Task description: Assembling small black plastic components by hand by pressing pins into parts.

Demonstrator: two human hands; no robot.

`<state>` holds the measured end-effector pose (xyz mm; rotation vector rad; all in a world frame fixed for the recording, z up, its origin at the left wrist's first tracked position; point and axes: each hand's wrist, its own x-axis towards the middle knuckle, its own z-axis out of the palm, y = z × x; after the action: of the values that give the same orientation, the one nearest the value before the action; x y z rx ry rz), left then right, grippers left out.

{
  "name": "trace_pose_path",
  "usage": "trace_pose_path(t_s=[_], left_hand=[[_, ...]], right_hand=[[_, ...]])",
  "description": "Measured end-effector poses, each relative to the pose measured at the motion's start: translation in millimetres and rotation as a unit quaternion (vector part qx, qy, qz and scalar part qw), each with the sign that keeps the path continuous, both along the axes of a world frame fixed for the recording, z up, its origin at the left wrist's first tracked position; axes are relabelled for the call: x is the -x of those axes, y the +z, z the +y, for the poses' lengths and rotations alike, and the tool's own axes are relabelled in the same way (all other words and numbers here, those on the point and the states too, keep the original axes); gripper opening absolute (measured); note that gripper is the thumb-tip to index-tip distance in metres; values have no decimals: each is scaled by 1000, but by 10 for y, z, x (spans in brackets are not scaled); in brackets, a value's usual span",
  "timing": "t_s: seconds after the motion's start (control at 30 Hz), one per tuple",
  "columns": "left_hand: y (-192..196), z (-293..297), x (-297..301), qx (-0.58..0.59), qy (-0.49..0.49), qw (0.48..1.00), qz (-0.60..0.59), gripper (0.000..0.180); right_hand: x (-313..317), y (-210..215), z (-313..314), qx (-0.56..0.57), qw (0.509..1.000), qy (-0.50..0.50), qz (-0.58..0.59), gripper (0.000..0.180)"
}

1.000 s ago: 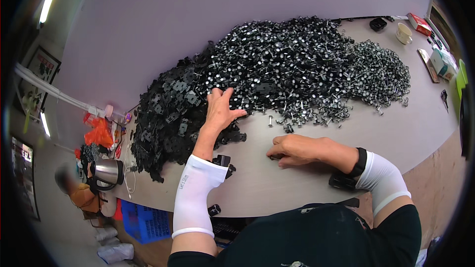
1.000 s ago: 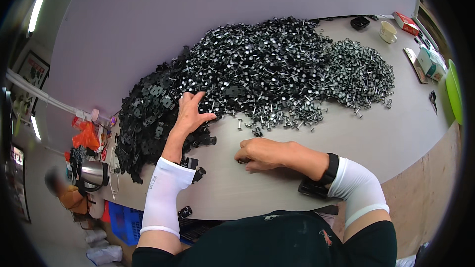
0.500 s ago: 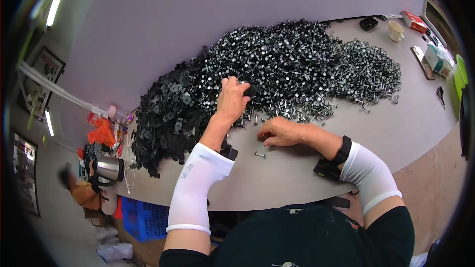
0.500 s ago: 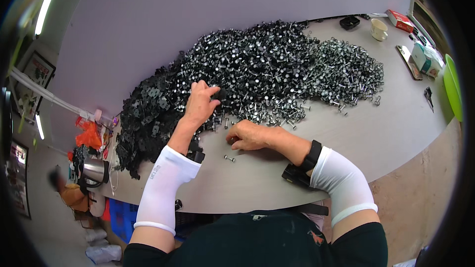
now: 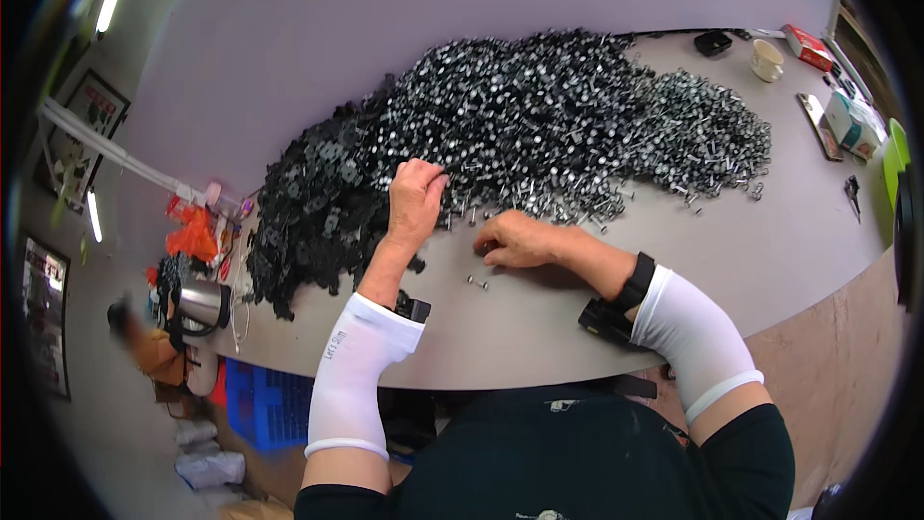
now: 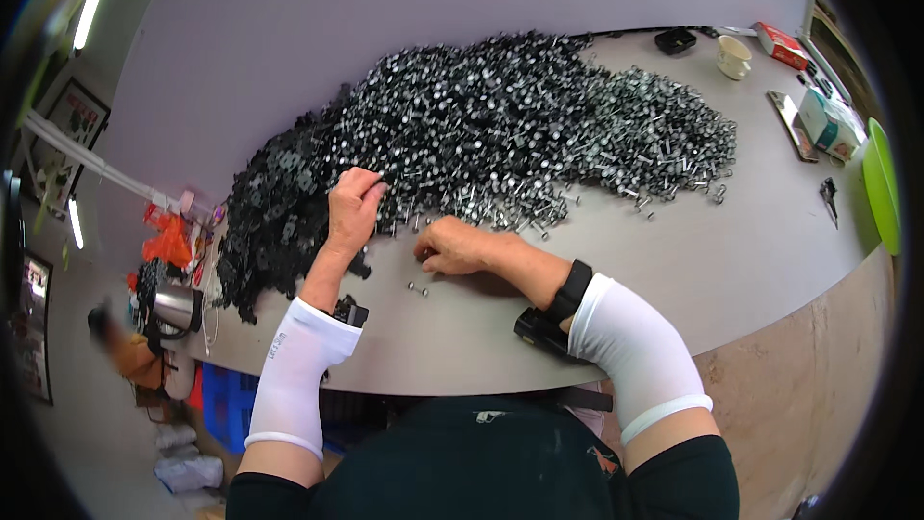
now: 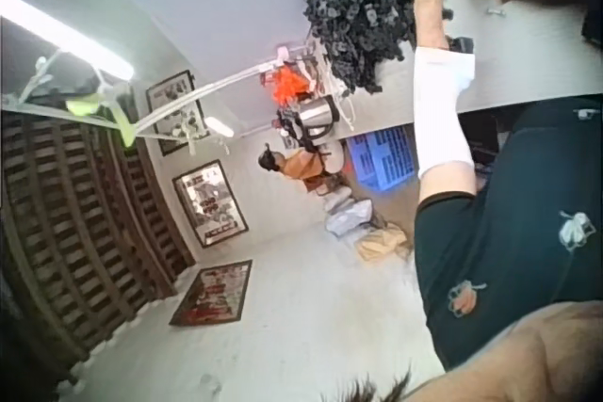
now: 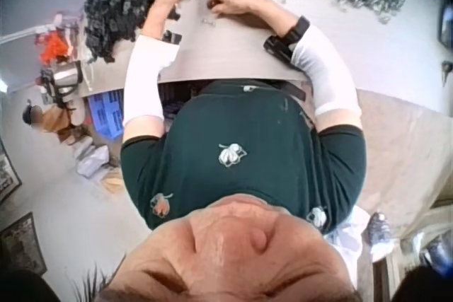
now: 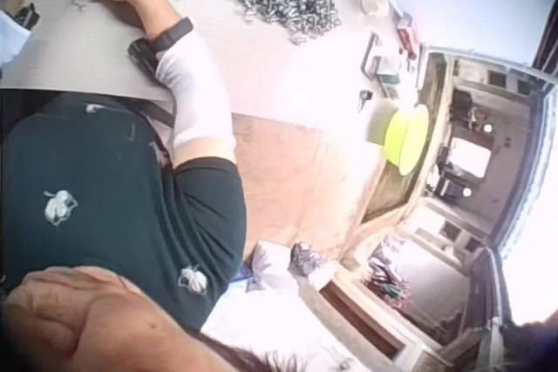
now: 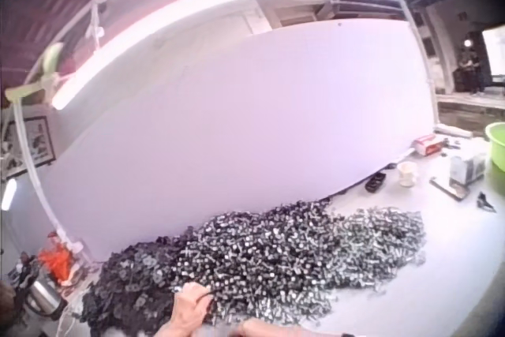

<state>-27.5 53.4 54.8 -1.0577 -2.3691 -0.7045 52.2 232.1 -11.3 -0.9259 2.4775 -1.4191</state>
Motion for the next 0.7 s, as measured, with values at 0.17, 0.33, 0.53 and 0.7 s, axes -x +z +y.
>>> trace_pose_path(t_s=[0.17, 0.33, 0.53, 0.7], left_hand=[[68, -341, -152, -149, 76, 926, -339, 24], [87, -527, -379, -287, 0, 750, -596, 18], [-117, -531, -642, -273, -53, 677, -681, 16], [-190, -499, -615, -222, -67, 694, -682, 13]], right_hand=[[-5, 152, 15, -19, 999, 7, -47, 34], [-77, 250, 11, 31, 983, -22, -182, 29], [-115, 284, -15, 214, 934, -107, -264, 23], [-148, 296, -233, 203, 935, -118, -264, 17]])
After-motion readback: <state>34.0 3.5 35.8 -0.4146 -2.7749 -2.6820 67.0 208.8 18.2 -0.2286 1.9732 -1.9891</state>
